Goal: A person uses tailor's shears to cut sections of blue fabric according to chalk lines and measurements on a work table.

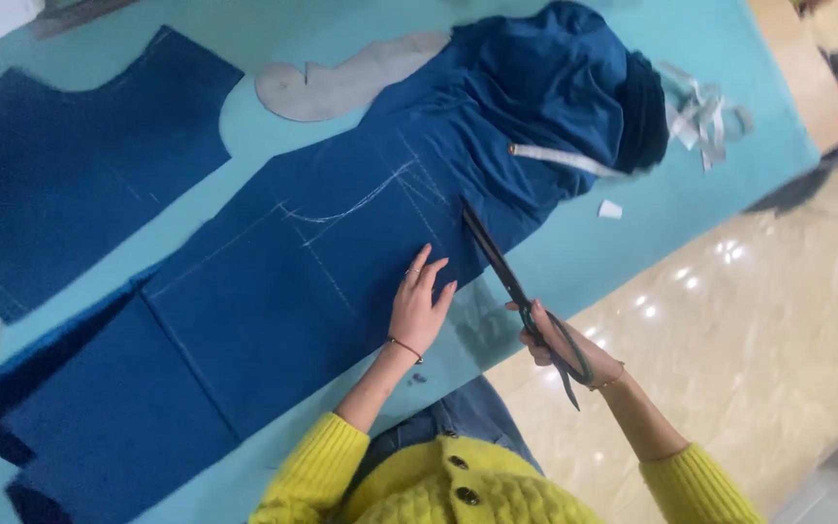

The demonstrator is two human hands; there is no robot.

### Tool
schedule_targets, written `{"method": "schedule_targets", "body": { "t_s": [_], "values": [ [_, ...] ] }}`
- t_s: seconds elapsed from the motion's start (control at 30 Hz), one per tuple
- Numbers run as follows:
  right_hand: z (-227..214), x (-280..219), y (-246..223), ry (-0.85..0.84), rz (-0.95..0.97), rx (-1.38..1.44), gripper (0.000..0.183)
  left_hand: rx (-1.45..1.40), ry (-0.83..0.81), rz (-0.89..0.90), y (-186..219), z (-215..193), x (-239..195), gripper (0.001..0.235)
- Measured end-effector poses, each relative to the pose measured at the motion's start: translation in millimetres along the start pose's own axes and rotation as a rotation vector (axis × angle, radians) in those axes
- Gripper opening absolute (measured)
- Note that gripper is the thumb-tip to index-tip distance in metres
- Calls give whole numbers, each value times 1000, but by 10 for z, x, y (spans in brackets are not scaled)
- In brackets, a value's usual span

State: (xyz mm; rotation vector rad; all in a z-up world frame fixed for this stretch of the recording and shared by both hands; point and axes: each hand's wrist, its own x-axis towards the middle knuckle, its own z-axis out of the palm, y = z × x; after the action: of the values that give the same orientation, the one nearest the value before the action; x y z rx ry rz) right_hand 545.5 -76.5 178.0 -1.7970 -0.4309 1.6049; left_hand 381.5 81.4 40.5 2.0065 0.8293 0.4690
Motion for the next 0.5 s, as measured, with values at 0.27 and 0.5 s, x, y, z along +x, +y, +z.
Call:
{"method": "schedule_targets", "body": {
  "t_s": [0.27, 0.5],
  "values": [
    [-758, 302, -354, -189, -25, -271, 56, 694, 251, 51, -389, 630, 400, 26],
    [-981, 530, -507, -274, 14, -437, 64, 649, 236, 28, -197, 492, 387, 30]
  ]
}}
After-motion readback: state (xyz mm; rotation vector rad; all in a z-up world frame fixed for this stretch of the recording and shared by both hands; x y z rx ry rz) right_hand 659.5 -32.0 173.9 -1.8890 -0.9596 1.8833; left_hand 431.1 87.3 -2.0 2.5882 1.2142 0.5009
